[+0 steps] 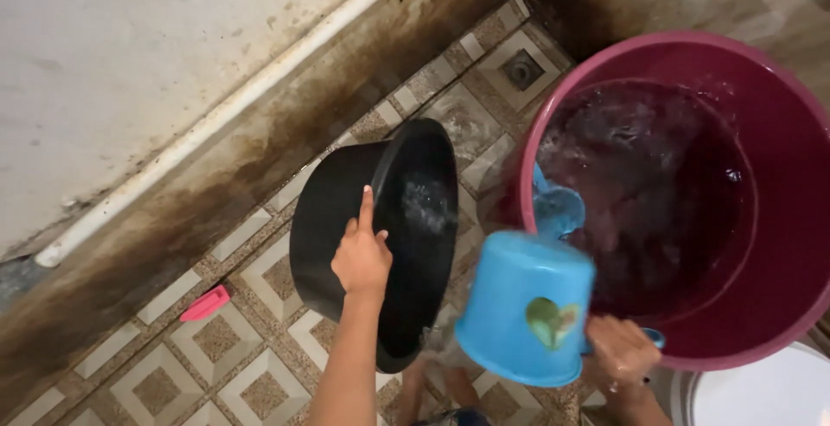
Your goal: Scrubbing and rinsing a large black plastic basin in a wet room/bathroom environment.
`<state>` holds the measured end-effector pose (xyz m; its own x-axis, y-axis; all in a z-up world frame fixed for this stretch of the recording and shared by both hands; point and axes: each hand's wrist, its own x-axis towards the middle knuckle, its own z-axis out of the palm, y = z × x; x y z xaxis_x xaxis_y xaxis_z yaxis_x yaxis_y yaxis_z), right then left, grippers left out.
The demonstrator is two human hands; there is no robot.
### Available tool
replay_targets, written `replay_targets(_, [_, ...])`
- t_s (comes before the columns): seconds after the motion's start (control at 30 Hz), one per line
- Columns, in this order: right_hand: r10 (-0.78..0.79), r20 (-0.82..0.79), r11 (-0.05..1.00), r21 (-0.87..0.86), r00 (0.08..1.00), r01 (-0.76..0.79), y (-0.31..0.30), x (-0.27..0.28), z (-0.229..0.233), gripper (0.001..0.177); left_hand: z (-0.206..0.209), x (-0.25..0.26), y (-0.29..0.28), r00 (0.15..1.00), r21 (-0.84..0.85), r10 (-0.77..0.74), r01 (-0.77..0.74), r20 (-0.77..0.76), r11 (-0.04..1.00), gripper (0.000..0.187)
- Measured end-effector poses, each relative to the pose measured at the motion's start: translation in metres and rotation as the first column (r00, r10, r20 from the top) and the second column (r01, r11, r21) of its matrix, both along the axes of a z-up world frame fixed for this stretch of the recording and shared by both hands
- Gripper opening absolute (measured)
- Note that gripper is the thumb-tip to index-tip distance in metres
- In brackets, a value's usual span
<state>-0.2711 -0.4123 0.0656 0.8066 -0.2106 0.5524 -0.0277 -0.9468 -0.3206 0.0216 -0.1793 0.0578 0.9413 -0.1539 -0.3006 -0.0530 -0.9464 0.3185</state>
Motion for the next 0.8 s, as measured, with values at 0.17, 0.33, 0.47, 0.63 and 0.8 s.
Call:
replay_targets(0.17, [-0.419,-0.065,0.875,-0.296,0.906,0.384,-0.06,-0.016,-0.028,0.047,-0.004,0.005,-0.008,0.999,-0.006,-0.031,0.031,0.039,1.0,0.087])
replay_targets(0.33, [-0.899,-0.383,0.412,-0.567,0.214,0.713,-0.163,-0.052,-0.113,0.045,-0.003,0.005,-0.009,0.999,0.012,-0.026,0.026,0.032,1.0,0.087])
replay_targets(0.47, [-0.705,-0.709,0.459,-0.47,-0.012,0.754,-0.242,-0.082,-0.221,0.089,-0.005,0.003,-0.009,0.999,0.014,-0.015,0.014,0.04,1.0,0.087])
replay_targets(0.63, [-0.252,-0.831,-0.143,0.539,0.496,0.83,-0.209,0.005,-0.131,0.054,-0.006,0.0,-0.005,0.999,0.054,-0.016,0.015,0.031,0.998,0.088])
replay_targets(0.8, [-0.341,-0.697,-0.274,0.716,0.631,0.643,-0.151,0.005,-0.059,0.049,-0.007,0.0,-0.008,1.0,0.039,-0.021,0.021,0.021,0.999,0.088])
